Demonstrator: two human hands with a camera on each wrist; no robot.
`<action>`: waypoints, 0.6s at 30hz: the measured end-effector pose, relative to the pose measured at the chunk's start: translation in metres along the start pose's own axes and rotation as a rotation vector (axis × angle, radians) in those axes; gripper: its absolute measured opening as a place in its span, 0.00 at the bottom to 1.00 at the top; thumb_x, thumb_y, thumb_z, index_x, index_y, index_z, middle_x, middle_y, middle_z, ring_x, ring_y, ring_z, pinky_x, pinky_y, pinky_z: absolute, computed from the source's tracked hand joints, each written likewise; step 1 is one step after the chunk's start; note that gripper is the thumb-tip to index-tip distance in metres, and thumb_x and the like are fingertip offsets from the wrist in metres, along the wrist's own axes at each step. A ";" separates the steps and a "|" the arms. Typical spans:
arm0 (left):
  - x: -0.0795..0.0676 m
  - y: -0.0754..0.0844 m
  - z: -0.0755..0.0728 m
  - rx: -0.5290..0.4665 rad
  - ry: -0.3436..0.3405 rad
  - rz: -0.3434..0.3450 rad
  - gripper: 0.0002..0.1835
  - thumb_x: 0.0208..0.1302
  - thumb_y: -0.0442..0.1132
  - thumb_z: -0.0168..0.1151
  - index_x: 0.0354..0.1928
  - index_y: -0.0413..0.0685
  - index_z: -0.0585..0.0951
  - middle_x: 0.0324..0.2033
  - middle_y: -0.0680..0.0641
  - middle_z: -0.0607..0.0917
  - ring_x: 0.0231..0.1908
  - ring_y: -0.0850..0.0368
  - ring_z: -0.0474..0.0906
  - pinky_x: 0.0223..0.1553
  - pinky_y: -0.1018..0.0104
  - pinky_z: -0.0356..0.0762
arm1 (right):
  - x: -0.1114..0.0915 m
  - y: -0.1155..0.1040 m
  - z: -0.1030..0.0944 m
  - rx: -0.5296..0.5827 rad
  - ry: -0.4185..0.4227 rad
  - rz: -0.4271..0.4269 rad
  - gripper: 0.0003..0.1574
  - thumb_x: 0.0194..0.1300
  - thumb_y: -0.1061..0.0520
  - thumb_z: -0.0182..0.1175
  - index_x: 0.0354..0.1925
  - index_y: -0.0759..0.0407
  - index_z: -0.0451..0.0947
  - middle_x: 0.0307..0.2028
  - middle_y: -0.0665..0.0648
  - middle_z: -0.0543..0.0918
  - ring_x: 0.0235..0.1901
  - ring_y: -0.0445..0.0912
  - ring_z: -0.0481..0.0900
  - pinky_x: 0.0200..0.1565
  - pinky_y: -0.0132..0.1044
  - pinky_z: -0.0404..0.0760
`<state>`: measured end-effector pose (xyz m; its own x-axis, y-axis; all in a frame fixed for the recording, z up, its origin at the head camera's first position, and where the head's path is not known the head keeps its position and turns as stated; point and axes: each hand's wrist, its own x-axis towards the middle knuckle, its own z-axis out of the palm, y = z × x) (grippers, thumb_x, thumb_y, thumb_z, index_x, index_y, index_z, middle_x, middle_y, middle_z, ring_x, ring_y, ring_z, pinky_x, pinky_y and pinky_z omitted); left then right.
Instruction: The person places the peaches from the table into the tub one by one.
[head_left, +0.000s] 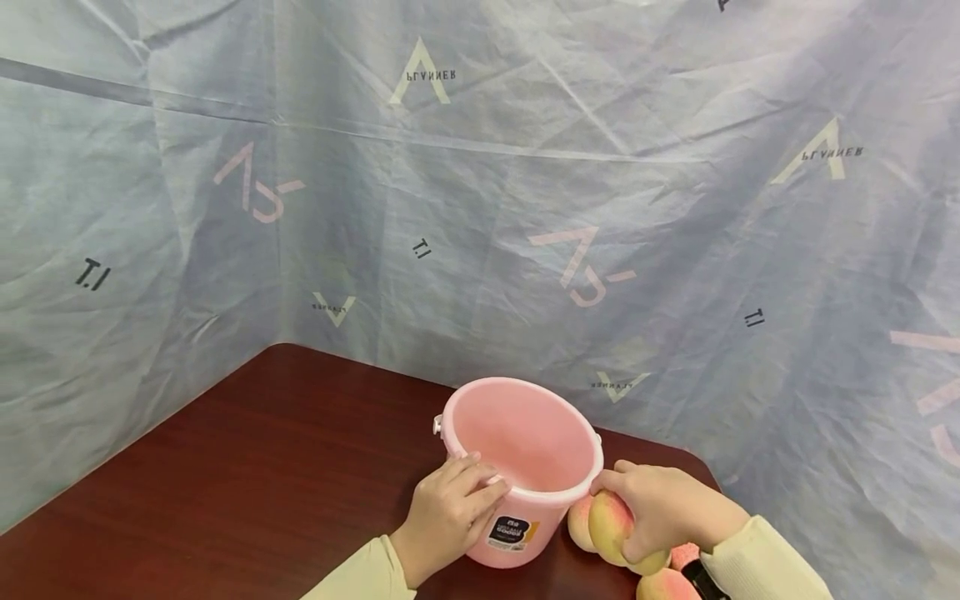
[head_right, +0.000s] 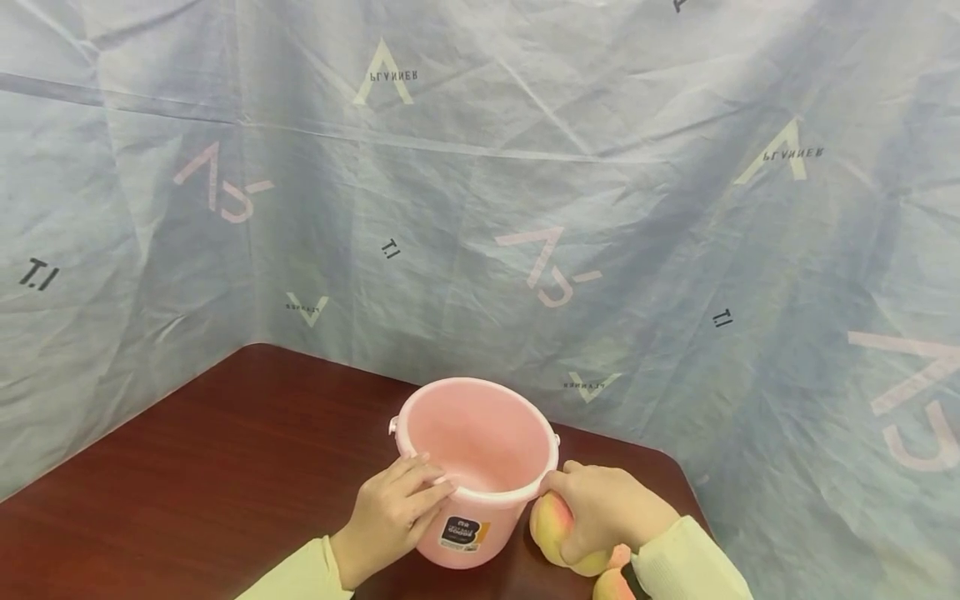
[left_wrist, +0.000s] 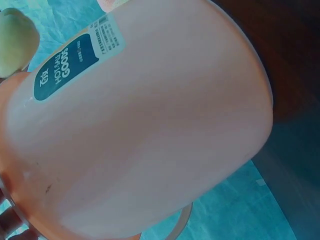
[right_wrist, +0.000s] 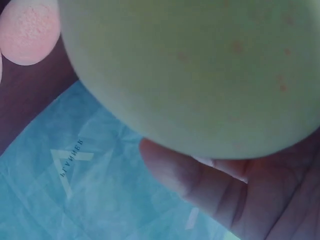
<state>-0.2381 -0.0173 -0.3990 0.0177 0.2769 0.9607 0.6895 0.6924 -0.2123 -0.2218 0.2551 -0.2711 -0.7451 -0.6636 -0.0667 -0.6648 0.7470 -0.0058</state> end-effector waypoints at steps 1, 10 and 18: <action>0.000 0.000 0.000 0.001 0.002 0.000 0.17 0.73 0.44 0.49 0.32 0.55 0.87 0.31 0.54 0.84 0.39 0.53 0.84 0.42 0.57 0.83 | 0.001 -0.001 -0.002 -0.001 0.000 -0.007 0.37 0.29 0.57 0.71 0.46 0.46 0.77 0.32 0.41 0.71 0.25 0.33 0.66 0.24 0.31 0.68; 0.001 0.001 0.001 0.009 -0.001 0.001 0.17 0.73 0.44 0.49 0.32 0.56 0.86 0.32 0.54 0.84 0.40 0.53 0.84 0.42 0.56 0.83 | 0.001 -0.005 -0.010 -0.019 0.013 -0.047 0.36 0.29 0.55 0.71 0.44 0.44 0.77 0.32 0.39 0.71 0.25 0.33 0.67 0.25 0.31 0.69; 0.000 0.000 -0.001 0.000 -0.009 -0.005 0.18 0.74 0.44 0.48 0.32 0.55 0.87 0.31 0.54 0.83 0.40 0.53 0.83 0.43 0.57 0.83 | 0.006 -0.010 -0.025 0.028 -0.043 -0.016 0.35 0.30 0.58 0.70 0.45 0.47 0.77 0.33 0.41 0.71 0.27 0.34 0.69 0.28 0.31 0.72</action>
<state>-0.2375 -0.0175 -0.3989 0.0075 0.2789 0.9603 0.6896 0.6940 -0.2070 -0.2211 0.2422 -0.2462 -0.7312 -0.6733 -0.1096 -0.6741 0.7378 -0.0352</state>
